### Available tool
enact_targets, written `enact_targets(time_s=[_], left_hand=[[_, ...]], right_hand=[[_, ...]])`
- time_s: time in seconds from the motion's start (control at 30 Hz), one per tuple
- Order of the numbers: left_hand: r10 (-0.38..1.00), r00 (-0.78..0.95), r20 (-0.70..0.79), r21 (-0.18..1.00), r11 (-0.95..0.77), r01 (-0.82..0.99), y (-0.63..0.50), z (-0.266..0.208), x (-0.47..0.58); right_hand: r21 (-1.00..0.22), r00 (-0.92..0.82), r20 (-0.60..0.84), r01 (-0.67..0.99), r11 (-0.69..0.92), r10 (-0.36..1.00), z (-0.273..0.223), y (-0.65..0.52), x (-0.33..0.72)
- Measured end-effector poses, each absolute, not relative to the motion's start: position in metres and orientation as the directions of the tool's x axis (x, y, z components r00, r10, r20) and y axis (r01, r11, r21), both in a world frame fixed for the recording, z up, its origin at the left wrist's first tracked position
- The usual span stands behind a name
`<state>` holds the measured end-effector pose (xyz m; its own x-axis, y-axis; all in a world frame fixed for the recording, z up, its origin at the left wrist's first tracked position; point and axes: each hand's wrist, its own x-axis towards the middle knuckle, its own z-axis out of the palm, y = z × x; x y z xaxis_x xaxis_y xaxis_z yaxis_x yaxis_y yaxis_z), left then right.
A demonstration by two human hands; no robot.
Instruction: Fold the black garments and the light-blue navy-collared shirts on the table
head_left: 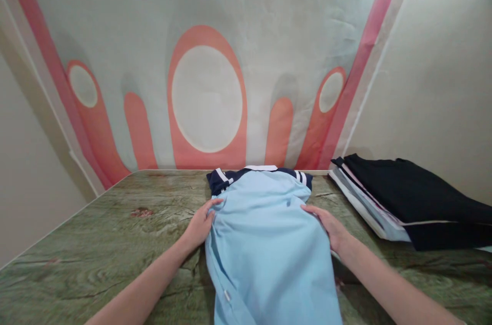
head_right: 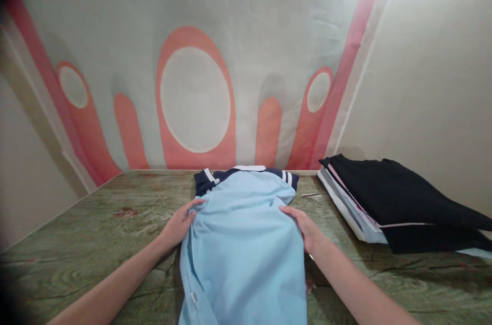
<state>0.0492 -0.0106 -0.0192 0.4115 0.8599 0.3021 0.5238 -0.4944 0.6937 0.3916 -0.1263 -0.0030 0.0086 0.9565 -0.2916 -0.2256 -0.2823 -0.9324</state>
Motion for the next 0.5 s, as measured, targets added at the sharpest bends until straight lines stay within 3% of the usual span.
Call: enact_targets(time_s=[0.13,0.3,0.37,0.43,0.5], left_hand=[[0.856,0.359,0.372,0.587,-0.517,0.623,0.01,-0.026,0.028],[0.753,0.353,0.556,0.408,-0.617,0.673,-0.004,-0.011,0.033],[0.734,0.479,0.481,0.406,-0.671,0.621,-0.027,0.008,0.044],[0.66,0.709,0.248,0.506,-0.712,0.486,-0.053,0.029,0.056],[0.489,0.872,0.029,0.612,-0.699,0.371,-0.076,0.044,0.063]], right_hand=[[-0.933,0.092,-0.253,-0.286,-0.218,0.963,0.01,-0.128,0.433],[-0.956,0.023,-0.279,-0.105,-0.275,0.96,0.014,-0.139,0.458],[-0.955,-0.011,-0.287,-0.071,-0.287,0.958,0.014,-0.145,0.458],[-0.961,-0.045,-0.264,-0.076,-0.267,0.963,0.013,-0.151,0.456],[-0.967,-0.085,-0.236,-0.079,-0.243,0.968,0.012,-0.159,0.453]])
